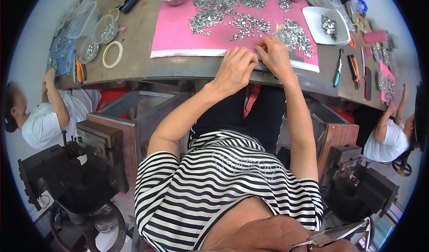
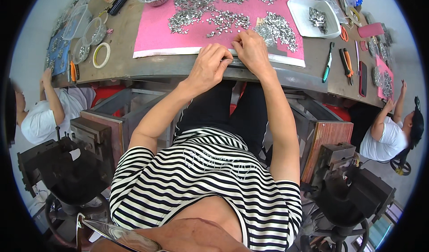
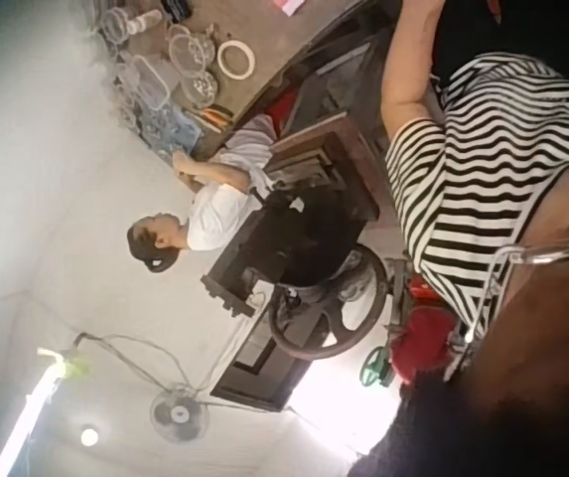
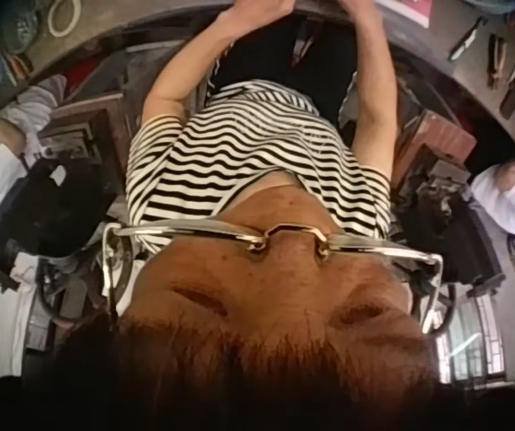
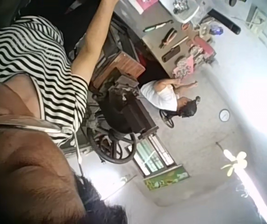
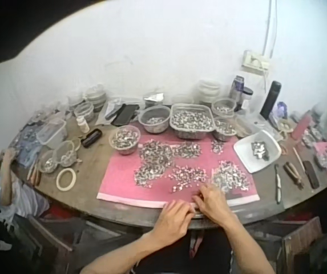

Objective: The person arranges small metal pieces into a slotted metal holder by hand, inserts the holder into a manual press machine, and turns the wheel to press the components.

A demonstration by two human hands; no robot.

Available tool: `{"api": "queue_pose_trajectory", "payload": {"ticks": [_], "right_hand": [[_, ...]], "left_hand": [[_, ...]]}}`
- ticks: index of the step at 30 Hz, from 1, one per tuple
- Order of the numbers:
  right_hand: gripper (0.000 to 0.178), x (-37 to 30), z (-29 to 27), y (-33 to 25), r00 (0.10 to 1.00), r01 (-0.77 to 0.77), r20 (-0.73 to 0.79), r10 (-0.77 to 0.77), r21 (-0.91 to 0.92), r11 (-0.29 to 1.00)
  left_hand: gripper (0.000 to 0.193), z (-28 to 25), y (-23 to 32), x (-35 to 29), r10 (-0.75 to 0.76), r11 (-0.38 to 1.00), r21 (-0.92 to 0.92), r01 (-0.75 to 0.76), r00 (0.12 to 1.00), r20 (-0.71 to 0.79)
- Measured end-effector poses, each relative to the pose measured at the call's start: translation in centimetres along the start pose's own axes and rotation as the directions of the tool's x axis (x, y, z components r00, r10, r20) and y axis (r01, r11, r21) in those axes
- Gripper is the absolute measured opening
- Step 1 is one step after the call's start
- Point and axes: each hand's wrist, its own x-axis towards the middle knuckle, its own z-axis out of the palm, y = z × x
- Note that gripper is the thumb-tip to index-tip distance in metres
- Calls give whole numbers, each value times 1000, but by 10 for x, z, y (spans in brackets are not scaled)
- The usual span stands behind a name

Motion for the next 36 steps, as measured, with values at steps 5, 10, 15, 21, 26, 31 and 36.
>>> {"api": "queue_pose_trajectory", "payload": {"ticks": [5,10,15,21,26,31,36], "right_hand": [[11,-1,1,3,1000,5,-7,-5,-4,1000],[11,-20,-11,-4,990,-124,-36,137,250,960],[8,-51,-19,-14,988,-119,-33,151,461,879],[5,-64,-8,-20,989,-45,-108,98,415,909],[7,-63,-6,-23,990,16,-138,27,303,953],[14,-66,-4,-28,944,227,-230,-236,-65,972],[16,-68,-7,-23,940,243,-245,-236,-3,970]], "left_hand": [[12,3,1,2,80,993,89,-79,997,-3],[13,-2,7,4,168,939,293,-178,984,58],[14,0,-2,-3,230,921,319,-225,973,20],[24,-2,-5,-17,183,941,295,-167,983,-30],[19,-19,-20,-15,7,969,245,39,983,-184],[10,-37,-50,1,-67,927,347,139,975,-210],[10,-38,-59,17,-73,917,382,118,989,-130]]}}
